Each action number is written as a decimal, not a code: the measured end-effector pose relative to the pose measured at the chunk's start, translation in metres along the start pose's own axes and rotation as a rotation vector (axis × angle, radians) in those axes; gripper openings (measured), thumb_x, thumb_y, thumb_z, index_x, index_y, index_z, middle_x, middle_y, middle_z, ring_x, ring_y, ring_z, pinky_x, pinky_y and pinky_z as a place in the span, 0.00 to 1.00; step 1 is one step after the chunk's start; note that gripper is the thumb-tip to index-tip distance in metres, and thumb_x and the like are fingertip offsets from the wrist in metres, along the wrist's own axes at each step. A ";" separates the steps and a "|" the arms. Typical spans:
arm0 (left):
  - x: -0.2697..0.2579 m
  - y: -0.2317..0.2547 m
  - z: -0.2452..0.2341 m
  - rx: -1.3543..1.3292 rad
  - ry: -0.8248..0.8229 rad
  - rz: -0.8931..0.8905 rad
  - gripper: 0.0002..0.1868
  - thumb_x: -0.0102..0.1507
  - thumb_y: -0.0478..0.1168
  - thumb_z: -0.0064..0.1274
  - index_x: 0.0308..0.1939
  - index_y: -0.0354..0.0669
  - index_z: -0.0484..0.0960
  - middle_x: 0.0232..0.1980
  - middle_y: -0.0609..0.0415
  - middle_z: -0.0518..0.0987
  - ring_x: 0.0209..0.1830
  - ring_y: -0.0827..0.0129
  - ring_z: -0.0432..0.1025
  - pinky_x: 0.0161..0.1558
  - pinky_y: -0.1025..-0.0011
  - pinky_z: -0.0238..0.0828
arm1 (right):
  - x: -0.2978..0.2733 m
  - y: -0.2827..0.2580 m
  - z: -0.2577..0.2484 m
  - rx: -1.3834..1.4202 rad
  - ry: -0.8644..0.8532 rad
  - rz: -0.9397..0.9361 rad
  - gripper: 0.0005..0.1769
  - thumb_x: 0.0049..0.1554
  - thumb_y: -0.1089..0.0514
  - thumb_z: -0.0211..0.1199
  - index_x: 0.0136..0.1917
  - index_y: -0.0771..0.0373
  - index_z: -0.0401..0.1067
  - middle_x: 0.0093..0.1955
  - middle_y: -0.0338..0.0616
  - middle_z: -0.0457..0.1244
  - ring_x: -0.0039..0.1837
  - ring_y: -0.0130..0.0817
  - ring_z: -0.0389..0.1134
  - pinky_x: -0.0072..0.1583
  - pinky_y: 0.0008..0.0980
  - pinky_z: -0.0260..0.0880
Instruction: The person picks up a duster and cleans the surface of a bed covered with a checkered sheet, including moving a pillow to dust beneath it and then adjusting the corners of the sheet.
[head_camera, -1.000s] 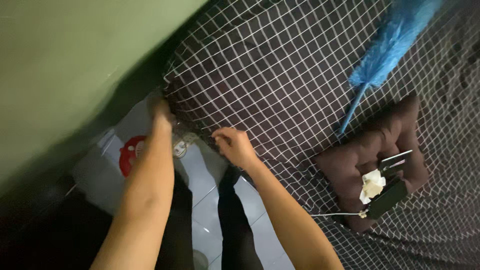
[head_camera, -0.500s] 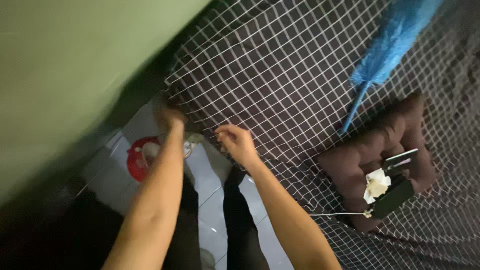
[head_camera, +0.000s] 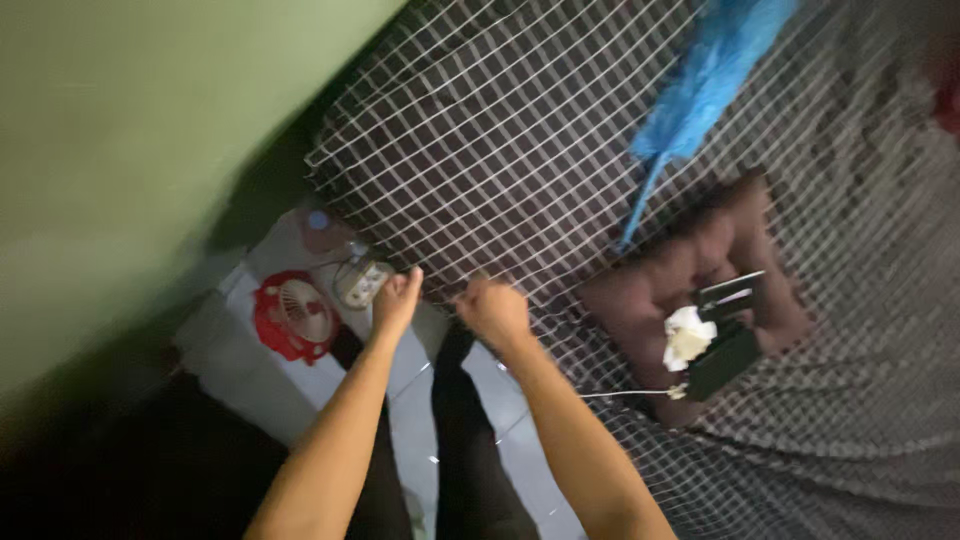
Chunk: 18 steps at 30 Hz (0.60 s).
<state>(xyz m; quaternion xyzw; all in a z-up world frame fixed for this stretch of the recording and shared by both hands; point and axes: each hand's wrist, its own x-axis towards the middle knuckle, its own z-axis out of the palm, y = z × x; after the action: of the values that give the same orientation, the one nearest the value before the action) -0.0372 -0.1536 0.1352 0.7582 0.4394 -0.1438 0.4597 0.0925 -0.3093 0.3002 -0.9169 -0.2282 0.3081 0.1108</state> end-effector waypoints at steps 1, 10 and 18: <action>-0.010 0.012 0.004 0.033 0.005 -0.001 0.32 0.63 0.65 0.51 0.32 0.35 0.81 0.36 0.40 0.83 0.41 0.46 0.78 0.46 0.53 0.72 | -0.008 0.003 0.003 -0.079 -0.058 -0.010 0.23 0.55 0.37 0.67 0.46 0.59 0.78 0.43 0.49 0.70 0.45 0.48 0.73 0.47 0.45 0.72; -0.015 0.033 0.015 0.126 -0.138 -0.024 0.26 0.67 0.57 0.49 0.25 0.41 0.84 0.24 0.52 0.83 0.29 0.59 0.80 0.39 0.60 0.76 | -0.003 0.043 0.057 -0.489 -0.204 -0.270 0.08 0.53 0.53 0.63 0.42 0.55 0.81 0.44 0.45 0.71 0.46 0.42 0.75 0.46 0.42 0.73; -0.018 0.013 0.012 0.030 -0.130 0.056 0.22 0.67 0.50 0.51 0.26 0.39 0.83 0.22 0.49 0.82 0.22 0.63 0.79 0.33 0.63 0.75 | -0.009 0.041 0.068 -0.355 -0.296 -0.219 0.09 0.55 0.54 0.61 0.42 0.55 0.81 0.45 0.47 0.72 0.47 0.44 0.76 0.48 0.41 0.75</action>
<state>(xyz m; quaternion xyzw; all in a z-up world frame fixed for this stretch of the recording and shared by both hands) -0.0348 -0.1752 0.1476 0.7662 0.3851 -0.1862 0.4796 0.0590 -0.3450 0.2375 -0.8366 -0.3905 0.3803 -0.0539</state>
